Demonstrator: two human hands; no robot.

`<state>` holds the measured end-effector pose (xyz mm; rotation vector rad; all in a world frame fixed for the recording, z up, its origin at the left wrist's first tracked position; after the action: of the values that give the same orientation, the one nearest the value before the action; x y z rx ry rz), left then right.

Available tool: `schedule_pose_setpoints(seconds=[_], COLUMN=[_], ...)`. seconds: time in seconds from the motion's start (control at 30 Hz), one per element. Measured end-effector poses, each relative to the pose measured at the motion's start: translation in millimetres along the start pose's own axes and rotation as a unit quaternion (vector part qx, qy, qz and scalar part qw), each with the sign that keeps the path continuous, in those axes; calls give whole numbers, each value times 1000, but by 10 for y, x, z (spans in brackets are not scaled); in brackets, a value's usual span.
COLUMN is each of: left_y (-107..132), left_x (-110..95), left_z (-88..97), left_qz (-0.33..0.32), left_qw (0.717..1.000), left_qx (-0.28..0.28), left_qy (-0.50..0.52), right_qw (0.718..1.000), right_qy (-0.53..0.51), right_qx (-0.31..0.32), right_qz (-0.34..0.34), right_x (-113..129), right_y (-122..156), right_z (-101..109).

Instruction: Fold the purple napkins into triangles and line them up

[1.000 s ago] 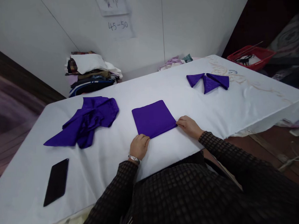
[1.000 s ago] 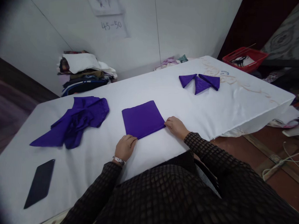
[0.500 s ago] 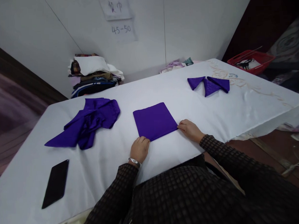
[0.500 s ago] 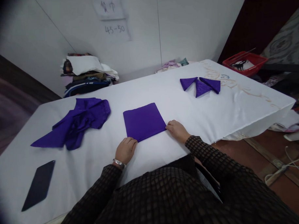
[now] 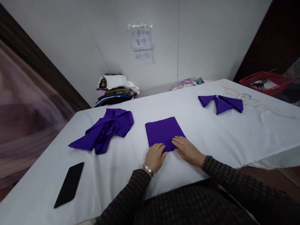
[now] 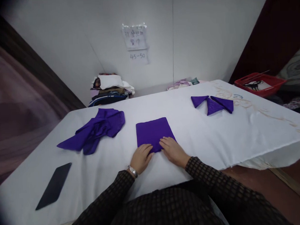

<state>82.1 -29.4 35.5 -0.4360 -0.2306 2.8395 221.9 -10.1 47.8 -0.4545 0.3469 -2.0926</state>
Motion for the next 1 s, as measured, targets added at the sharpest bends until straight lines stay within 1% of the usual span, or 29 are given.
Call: schedule_pose_setpoints(seconds=[0.03, 0.1, 0.2, 0.3, 0.43, 0.53, 0.6, 0.63, 0.7, 0.77, 0.87, 0.93, 1.0], left_y=[-12, -2, 59, 103, 122, 65, -65, -168, -430, -708, -1007, -1090, -1107], left_x=[-38, -51, 4, 40, 47, 64, 113, 148, 245, 398, 746, 957, 1083], left_z=[-68, -210, -343, -369, -365, -342, -281, -229, -106, -46, -139, -249, -342], left_qz=[-2, 7, 22, 22, 28, 46, 71, 81, 96, 114, 177, 215, 230], left_qw=[1000, 998, 996, 995, 994, 991, 988, 988, 992, 992, 981, 972, 969], left_qx=[15, 49, 83, 92, 104, 129, 136, 127, 87, 54, 54, 62, 61], left_qy=[-7, -25, -37, -31, -13, 10, 24, 25, 10, -21, -60, -69, -70], right_qw=[1000, 998, 997, 997, 996, 996, 996, 996, 996, 995, 995, 995, 996], right_qy=[-5, -9, -6, 3, 30, 36, 34, 33, 31, 30, 26, 20, 15], right_qx=[16, 50, 75, 79, 78, 74, 74, 74, 78, 83, 84, 81, 80], right_qz=[13, 26, 19, 10, -20, -38, -41, -42, -42, -43, -46, -46, -46], right_x=[102, 245, 267, 134, -107, -192, -197, -194, -189, -192, -208, -213, -213], right_y=[-50, -85, 2, 172, 437, 581, 620, 625, 621, 617, 628, 640, 648], right_z=[-100, -295, -462, -468, -354, -267, -239, -233, -238, -254, -276, -281, -283])
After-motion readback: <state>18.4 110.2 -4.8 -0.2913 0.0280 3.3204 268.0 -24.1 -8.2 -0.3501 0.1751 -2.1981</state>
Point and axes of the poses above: each hand's wrist, its own y-axis away from the middle knuckle, its own z-axis out of the back of the hand, x = y × z, the point moved 8 cm from there along -y, towards the middle knuckle, and after that the axes turned 8 degrees about z, right-handed, at the moved point
